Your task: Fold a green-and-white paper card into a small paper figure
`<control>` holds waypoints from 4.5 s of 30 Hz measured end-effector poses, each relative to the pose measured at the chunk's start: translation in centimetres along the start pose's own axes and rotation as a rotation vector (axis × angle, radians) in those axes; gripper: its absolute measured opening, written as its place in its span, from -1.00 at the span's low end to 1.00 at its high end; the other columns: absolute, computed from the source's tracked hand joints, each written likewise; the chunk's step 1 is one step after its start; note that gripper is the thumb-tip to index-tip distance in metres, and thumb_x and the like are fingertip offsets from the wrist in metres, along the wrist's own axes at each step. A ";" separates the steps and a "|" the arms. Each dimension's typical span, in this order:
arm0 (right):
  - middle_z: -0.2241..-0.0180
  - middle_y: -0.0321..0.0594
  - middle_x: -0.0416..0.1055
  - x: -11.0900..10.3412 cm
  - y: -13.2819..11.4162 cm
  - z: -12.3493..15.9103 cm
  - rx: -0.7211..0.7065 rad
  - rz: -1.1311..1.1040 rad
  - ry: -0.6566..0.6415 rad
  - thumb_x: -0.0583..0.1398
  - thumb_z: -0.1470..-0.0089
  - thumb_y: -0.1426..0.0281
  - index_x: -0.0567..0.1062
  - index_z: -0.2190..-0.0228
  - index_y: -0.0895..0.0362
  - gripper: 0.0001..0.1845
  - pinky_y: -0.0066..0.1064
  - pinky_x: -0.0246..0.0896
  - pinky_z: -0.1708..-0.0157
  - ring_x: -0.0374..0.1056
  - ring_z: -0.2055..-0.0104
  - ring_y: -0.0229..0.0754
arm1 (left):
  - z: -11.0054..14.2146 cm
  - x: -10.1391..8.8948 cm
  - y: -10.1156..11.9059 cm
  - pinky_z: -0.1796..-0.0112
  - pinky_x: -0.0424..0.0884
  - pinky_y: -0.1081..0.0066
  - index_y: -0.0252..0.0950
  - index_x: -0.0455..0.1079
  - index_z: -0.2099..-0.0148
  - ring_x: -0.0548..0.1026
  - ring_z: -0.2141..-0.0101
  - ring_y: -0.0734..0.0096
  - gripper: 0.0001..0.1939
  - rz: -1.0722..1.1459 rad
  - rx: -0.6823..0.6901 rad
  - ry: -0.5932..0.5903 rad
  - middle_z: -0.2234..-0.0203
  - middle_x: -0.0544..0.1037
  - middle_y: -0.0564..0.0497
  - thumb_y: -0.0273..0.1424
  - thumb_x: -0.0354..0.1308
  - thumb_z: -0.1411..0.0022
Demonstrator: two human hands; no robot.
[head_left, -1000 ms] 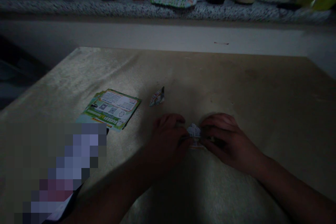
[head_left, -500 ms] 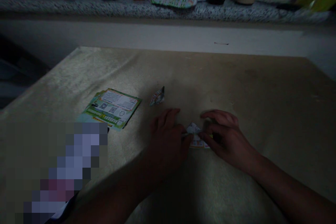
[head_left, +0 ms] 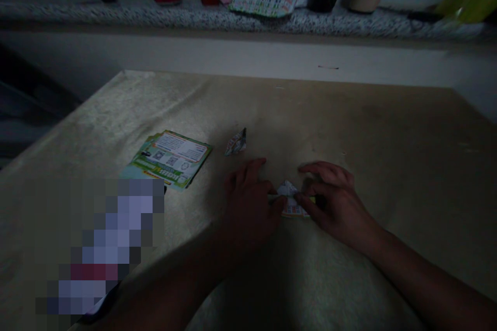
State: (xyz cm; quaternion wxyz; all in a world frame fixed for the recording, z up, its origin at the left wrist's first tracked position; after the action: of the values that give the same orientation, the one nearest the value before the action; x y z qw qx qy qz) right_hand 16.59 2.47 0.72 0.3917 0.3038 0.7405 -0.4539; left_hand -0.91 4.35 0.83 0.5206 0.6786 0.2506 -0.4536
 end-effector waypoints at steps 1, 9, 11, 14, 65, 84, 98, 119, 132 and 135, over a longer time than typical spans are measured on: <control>-0.07 -0.15 0.48 0.0 0.0 0.0 0.001 0.004 0.001 0.30 -0.17 0.26 0.52 0.47 0.04 -0.79 0.12 0.10 -0.08 0.31 -0.16 0.15 | 0.0 0.1 0.0 -0.15 0.14 -0.28 -0.27 0.58 0.33 0.22 -0.26 -0.20 -0.82 -0.004 0.007 0.000 -0.27 0.30 -0.22 -0.26 0.28 -0.23; -0.07 -0.16 0.48 0.1 -0.1 -0.1 0.054 0.048 0.021 0.39 -0.04 0.18 0.52 0.53 0.04 -0.73 0.11 0.10 -0.06 0.31 -0.15 0.18 | 0.1 0.1 0.0 -0.15 0.16 -0.27 -0.28 0.57 0.33 0.24 -0.24 -0.19 -0.78 -0.014 0.017 0.024 -0.26 0.31 -0.24 -0.24 0.27 -0.25; -0.07 -0.18 0.49 0.1 -0.1 -0.1 0.060 0.052 0.032 0.40 -0.03 0.17 0.52 0.53 0.03 -0.73 0.11 0.10 -0.05 0.31 -0.14 0.18 | 0.1 0.1 -0.1 -0.14 0.16 -0.27 -0.28 0.57 0.35 0.26 -0.23 -0.19 -0.77 -0.021 0.028 0.032 -0.26 0.31 -0.24 -0.23 0.27 -0.24; -0.07 -0.19 0.50 0.1 -0.1 -0.1 0.062 0.042 0.041 0.41 -0.01 0.17 0.52 0.55 0.03 -0.72 0.12 0.10 -0.05 0.33 -0.13 0.19 | 0.1 0.0 -0.1 -0.14 0.17 -0.27 -0.27 0.57 0.35 0.25 -0.23 -0.21 -0.77 -0.024 0.046 0.028 -0.26 0.31 -0.25 -0.21 0.29 -0.21; 0.27 -0.24 0.53 -0.7 0.0 0.0 -0.103 -0.330 -0.010 0.33 -0.15 0.45 0.51 0.28 0.05 -0.89 -0.10 0.24 0.00 0.41 0.11 -0.08 | 0.0 -0.7 -0.3 -0.17 0.19 0.01 -0.28 0.51 0.16 0.34 -0.16 0.02 -0.85 0.200 0.171 -0.060 -0.13 0.48 -0.14 -0.43 0.28 -0.18; 0.53 -0.37 0.43 -1.3 -2.7 0.0 -0.137 -0.719 -0.089 0.26 -0.22 0.43 0.54 0.41 0.08 -0.86 -0.17 0.25 0.10 0.29 0.47 -0.25 | 0.7 -0.4 0.8 0.45 0.24 0.52 -0.32 0.50 0.37 0.34 0.49 0.53 -0.72 0.978 -0.047 -0.179 0.54 0.43 0.11 -0.24 0.22 -0.31; 0.58 -0.41 0.31 -1.9 -3.2 -0.1 -0.216 -0.657 -0.083 0.24 -0.25 0.42 0.46 0.52 0.06 -0.73 -0.14 0.18 -0.03 0.32 0.45 -0.25 | 0.5 0.4 0.6 0.51 0.21 0.54 -0.33 0.53 0.41 0.29 0.55 0.56 -0.70 1.173 -0.216 -0.274 0.60 0.40 0.12 -0.20 0.27 -0.25; 0.60 -0.40 0.22 -2.0 -2.4 0.1 -0.160 -0.795 -0.100 0.18 -0.28 0.44 0.40 0.55 0.09 -0.67 -0.20 0.20 0.19 0.22 0.47 -0.25 | 0.7 0.6 -0.2 0.46 0.33 0.51 -0.31 0.63 0.27 0.47 0.49 0.47 -0.68 1.109 -0.220 -0.339 0.49 0.60 0.01 -0.12 0.32 -0.21; 0.49 -0.30 0.50 -2.3 -2.1 0.0 -0.122 -0.724 -0.026 0.27 -0.19 0.43 0.50 0.47 0.08 -0.82 -0.18 0.28 0.21 0.40 0.37 -0.16 | 0.8 0.2 -0.5 0.53 0.21 0.49 -0.34 0.59 0.41 0.35 0.57 0.51 -0.66 0.962 -0.315 -0.299 0.60 0.50 0.06 -0.13 0.46 0.02; 0.54 -0.33 0.48 -2.5 -2.1 0.0 -0.101 -0.730 0.020 0.29 -0.15 0.48 0.53 0.44 0.08 -0.87 -0.25 0.30 0.29 0.37 0.41 -0.19 | 0.7 0.4 -0.6 0.54 0.19 0.49 -0.32 0.59 0.40 0.35 0.58 0.50 -0.67 0.967 -0.296 -0.310 0.61 0.49 0.07 -0.13 0.45 0.01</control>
State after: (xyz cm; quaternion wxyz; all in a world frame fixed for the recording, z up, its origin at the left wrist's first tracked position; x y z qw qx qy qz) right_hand 16.21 1.37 3.74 0.2112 0.0042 0.8252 -0.5238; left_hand -1.44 3.82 0.21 0.7916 0.5609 -0.1096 -0.2164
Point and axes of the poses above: each hand's wrist, its own z-axis away from the middle knuckle, its own x-axis out of the palm, y = z × x, the point moved 5 cm from there along -z, towards the middle knuckle
